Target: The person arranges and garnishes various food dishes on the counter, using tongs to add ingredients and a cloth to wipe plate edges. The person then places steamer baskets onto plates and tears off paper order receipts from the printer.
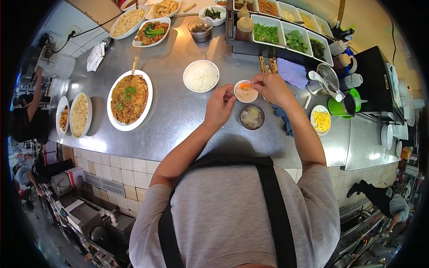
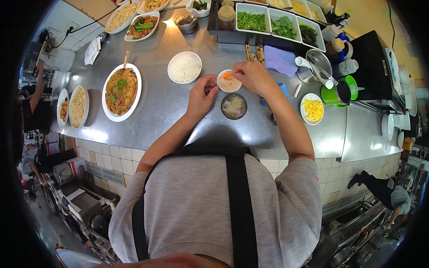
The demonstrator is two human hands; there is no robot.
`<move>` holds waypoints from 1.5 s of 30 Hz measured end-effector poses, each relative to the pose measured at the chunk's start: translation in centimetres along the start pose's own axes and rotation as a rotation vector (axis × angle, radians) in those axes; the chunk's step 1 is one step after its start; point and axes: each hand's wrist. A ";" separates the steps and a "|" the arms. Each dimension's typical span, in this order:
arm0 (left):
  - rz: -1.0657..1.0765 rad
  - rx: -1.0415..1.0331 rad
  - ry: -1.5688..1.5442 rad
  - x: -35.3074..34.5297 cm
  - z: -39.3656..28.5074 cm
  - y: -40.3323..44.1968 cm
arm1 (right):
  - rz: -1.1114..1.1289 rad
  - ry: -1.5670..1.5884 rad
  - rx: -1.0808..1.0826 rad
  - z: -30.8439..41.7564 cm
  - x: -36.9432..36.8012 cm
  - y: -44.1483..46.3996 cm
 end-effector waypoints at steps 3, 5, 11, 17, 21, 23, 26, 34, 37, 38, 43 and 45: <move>0.071 -0.048 0.016 0.4 0.1 -0.3 | 0.023 0.089 0.004 -1.3 0.0 -0.1; 0.158 -0.094 0.067 0.7 -0.8 0.4 | 0.077 0.219 -0.170 -1.0 0.5 -0.4; 0.513 -0.330 0.255 0.7 -0.3 4.5 | -0.122 0.434 -0.327 -3.0 -0.4 -1.9; 0.743 -0.360 0.283 0.1 -0.4 6.8 | -0.318 0.310 -0.309 -3.8 -0.8 -6.6; 0.712 -0.350 0.313 1.1 -2.7 6.6 | -0.481 0.151 -0.338 -3.4 -0.5 -9.4; 0.676 -0.380 0.314 2.2 -3.5 7.1 | -0.585 0.093 -0.310 -3.8 -1.1 -10.4; 0.703 -0.334 0.260 5.8 -6.0 9.6 | -0.664 -0.034 -0.253 -5.6 -3.8 -10.9; 0.640 -0.403 0.579 14.9 -3.1 23.7 | -0.776 -0.384 -0.244 -5.2 -6.9 -10.6; 0.586 -0.410 0.644 16.5 -0.9 29.3 | -0.795 -0.422 -0.269 -4.4 -6.8 -10.4; 0.568 -0.411 0.654 16.8 0.1 31.0 | -0.796 -0.432 -0.294 -4.3 -6.9 -10.3; 0.513 -0.383 0.626 16.3 6.6 38.8 | -0.759 -0.475 -0.377 -4.3 -6.8 -9.7; 0.505 -0.344 0.645 15.6 9.7 41.6 | -0.730 -0.484 -0.395 -4.3 -6.7 -9.6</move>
Point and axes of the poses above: each hand's wrist, its own y-axis towards the middle knuckle, its own x-axis out of the back of the hand, z = x × y, and after that the axes turned 11 degrees about -x, right-handed
